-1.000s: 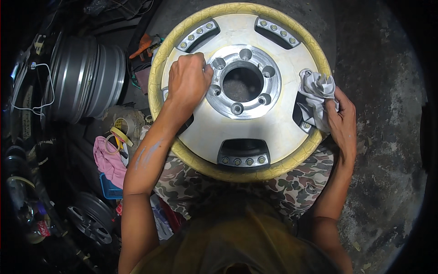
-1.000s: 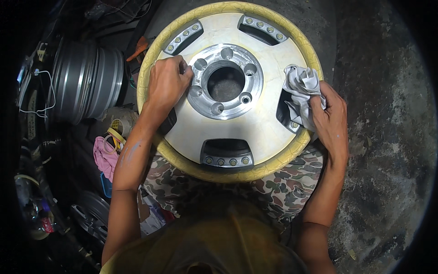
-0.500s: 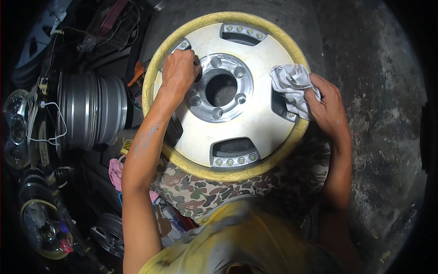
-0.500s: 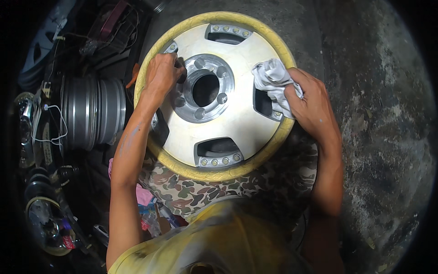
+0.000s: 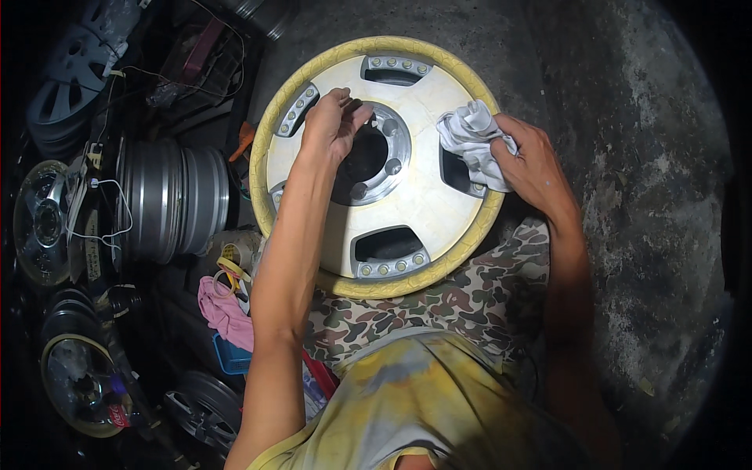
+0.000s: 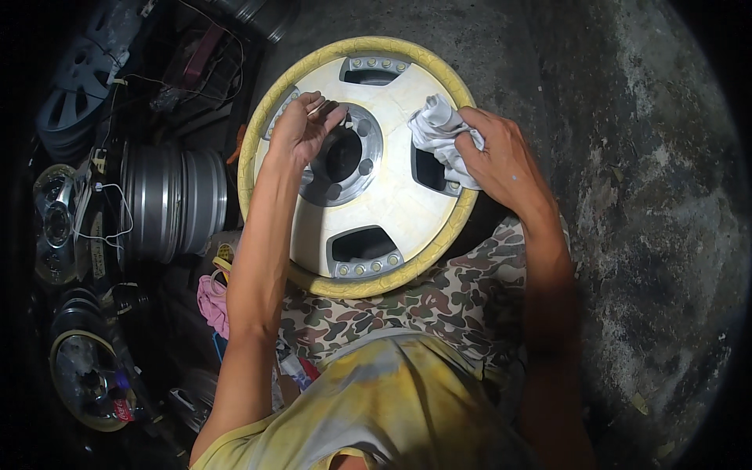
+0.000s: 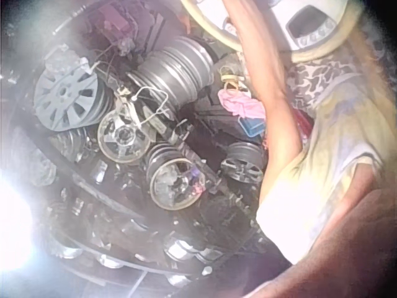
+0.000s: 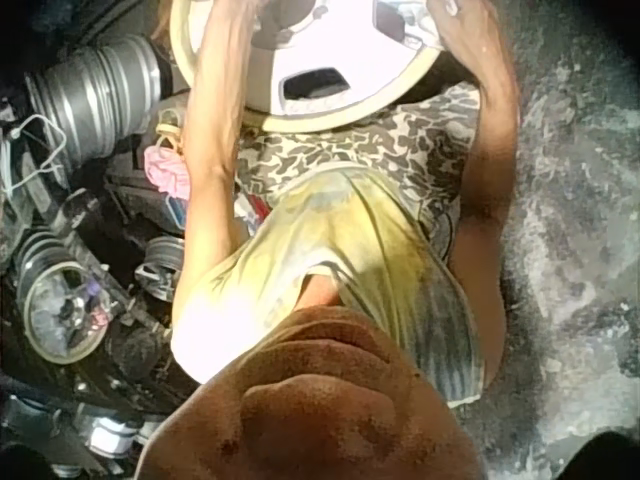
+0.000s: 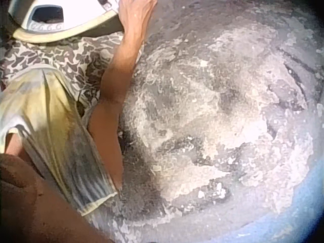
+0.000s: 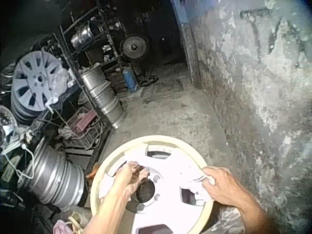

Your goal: The recorder cleans a car rim with a cloth and then masks it using newspaper and tape to prepare for painting.

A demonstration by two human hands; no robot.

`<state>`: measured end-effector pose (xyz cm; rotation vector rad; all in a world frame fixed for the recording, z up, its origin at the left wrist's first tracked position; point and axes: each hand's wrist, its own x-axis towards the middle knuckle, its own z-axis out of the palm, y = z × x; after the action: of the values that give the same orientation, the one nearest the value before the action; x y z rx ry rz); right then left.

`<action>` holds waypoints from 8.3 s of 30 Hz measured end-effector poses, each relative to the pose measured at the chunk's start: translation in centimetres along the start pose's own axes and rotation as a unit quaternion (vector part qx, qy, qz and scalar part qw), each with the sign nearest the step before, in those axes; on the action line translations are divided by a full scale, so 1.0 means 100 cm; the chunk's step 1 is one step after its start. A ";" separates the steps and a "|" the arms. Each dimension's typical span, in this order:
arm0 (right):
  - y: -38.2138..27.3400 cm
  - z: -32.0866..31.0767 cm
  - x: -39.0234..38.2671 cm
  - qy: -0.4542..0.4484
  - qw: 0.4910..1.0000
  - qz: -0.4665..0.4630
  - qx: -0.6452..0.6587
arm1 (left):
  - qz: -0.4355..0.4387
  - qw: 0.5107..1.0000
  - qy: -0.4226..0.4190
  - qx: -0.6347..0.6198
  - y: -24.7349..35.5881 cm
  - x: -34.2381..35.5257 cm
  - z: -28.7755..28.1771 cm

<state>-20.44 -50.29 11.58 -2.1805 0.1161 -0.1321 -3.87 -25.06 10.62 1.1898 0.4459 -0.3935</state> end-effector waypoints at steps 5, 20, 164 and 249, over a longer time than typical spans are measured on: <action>0.002 -0.005 -0.007 0.007 1.000 -0.011 -0.003 | 0.025 0.999 0.012 -0.017 -0.010 -0.015 0.022; 0.010 -0.011 -0.024 0.011 1.000 -0.016 -0.001 | -0.082 0.983 -0.119 0.116 -0.025 -0.060 0.018; -0.002 0.074 -0.015 0.221 0.934 -0.051 -0.276 | 0.220 0.955 0.119 0.158 0.005 -0.188 -0.255; 0.014 0.075 -0.007 0.310 0.941 -0.015 -0.136 | 0.542 0.540 -0.179 0.619 0.013 0.057 -0.067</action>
<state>-20.10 -44.97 6.13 -2.3391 0.4809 -0.8656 0.87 -18.65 6.62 2.3919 -1.2203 0.2808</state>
